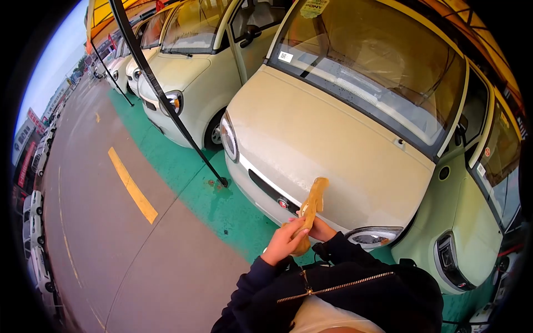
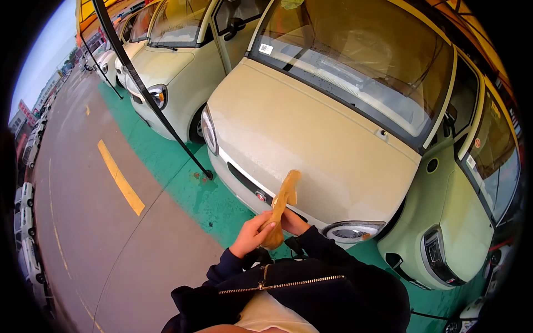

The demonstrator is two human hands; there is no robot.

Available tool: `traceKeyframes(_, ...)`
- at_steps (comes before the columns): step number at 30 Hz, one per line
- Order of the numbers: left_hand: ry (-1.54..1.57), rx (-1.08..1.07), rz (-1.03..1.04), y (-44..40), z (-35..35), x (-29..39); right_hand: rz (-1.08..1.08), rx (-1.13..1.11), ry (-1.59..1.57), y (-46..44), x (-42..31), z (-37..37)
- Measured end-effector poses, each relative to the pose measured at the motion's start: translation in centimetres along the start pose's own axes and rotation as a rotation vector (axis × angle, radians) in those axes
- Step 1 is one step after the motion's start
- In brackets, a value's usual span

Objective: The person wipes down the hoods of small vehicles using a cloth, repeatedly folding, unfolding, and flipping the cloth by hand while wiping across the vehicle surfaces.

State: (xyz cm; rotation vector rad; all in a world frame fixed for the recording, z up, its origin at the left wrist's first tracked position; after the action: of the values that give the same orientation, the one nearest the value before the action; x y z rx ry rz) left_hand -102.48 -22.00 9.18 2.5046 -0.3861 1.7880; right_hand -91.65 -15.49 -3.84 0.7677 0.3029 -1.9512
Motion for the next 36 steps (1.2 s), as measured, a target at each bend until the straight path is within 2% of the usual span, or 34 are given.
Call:
traceKeyframes(2, -0.001, 0.022, 0.012, -0.4, -3.6, -1.1, -0.145, 0.121, -0.037, -3.2, -0.6, -0.7)
traceKeyframes(3, 0.017, 0.073, -0.040, -0.7, -5.2, -3.4, -0.237, 0.236, 0.088, -4.0, -2.1, 0.5)
traceKeyframes(4, 0.029, 0.059, -0.036, -1.3, -6.5, -5.0, -0.243, 0.254, 0.090, -4.9, -2.2, -0.3)
traceKeyframes(6, 0.327, 0.164, -0.257, -1.8, -8.8, -10.0, -0.401, 0.623, 0.374, -4.0, -2.7, -3.3)
traceKeyframes(9, 0.437, -0.016, -0.353, -3.0, -7.9, -17.2, -0.337, 0.701, 0.481, -3.1, -3.5, -3.8)
traceKeyframes(10, 0.455, -0.012, -0.334, -3.8, -7.7, -17.3, -0.275, 0.750, 0.575, -3.4, -3.9, -4.2)
traceKeyframes(13, 0.317, 0.006, -0.244, -7.3, -8.4, -15.1, -0.537, 0.909, 0.555, -3.5, -8.3, -3.7)
traceKeyframes(15, 0.188, -0.064, -0.196, -11.2, -9.8, -13.2, -0.649, 0.870, 0.362, -4.4, -11.9, -4.5)
traceKeyframes(17, 0.110, -0.147, -0.141, -15.6, -11.6, -10.2, -0.673, 0.881, 0.303, -5.1, -14.8, -6.0)
traceKeyframes(19, 0.093, -0.171, -0.120, -19.8, -12.9, -9.7, -0.621, 0.941, 0.354, -5.9, -16.8, -6.2)
traceKeyframes(21, -0.171, -0.084, -0.077, -24.4, -14.6, -11.0, -0.572, 1.005, 0.511, -7.1, -18.5, -7.0)
traceKeyframes(22, -0.179, -0.077, -0.065, -26.0, -15.1, -12.2, -0.567, 1.061, 0.641, -7.5, -18.7, -7.6)
traceKeyframes(24, -0.843, 0.068, -0.158, -27.7, -17.4, -14.4, -0.385, 1.393, 1.051, -7.7, -18.1, -7.5)
traceKeyframes(25, -0.817, 0.101, -0.078, -28.1, -17.9, -14.4, -0.379, 1.557, 1.455, -8.4, -18.4, -5.2)
traceKeyframes(26, -0.788, 0.123, -0.009, -27.5, -18.2, -14.8, -0.356, 1.586, 1.628, -9.4, -18.4, -3.1)
traceKeyframes(27, -0.777, 0.080, 0.086, -27.2, -17.7, -15.2, -0.352, 1.515, 1.657, -10.9, -18.9, -1.9)
traceKeyframes(28, -0.784, 0.062, 0.070, -26.9, -17.1, -15.8, -0.340, 1.444, 1.682, -12.2, -18.8, -1.2)
traceKeyframes(30, -0.801, -0.079, 0.263, -25.5, -13.9, -15.5, -0.233, 1.357, 1.739, -15.5, -19.3, -1.6)
traceKeyframes(31, -0.786, -0.106, 0.238, -24.9, -12.9, -16.3, -0.154, 1.268, 1.811, -17.0, -19.5, -1.7)
traceKeyframes(34, -0.723, -0.159, 0.261, -24.0, -11.3, -18.6, 0.060, 1.267, 1.913, -18.7, -19.6, -4.6)
traceKeyframes(36, -0.725, -0.218, 0.319, -24.5, -11.4, -19.4, 0.067, 1.276, 1.891, -18.5, -19.7, -5.2)
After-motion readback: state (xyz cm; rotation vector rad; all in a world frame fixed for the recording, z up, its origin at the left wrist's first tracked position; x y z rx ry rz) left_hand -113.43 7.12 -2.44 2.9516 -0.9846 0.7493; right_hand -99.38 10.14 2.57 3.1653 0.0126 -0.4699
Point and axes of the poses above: each hand's wrist, its own y-axis away from the middle knuckle, its own z-axis out of the palm, x = y × z, the point moved 6 cm from there along -y, towards the middle knuckle, and after that the axes turned 9 degrees about -x, right-handed, at the moved point
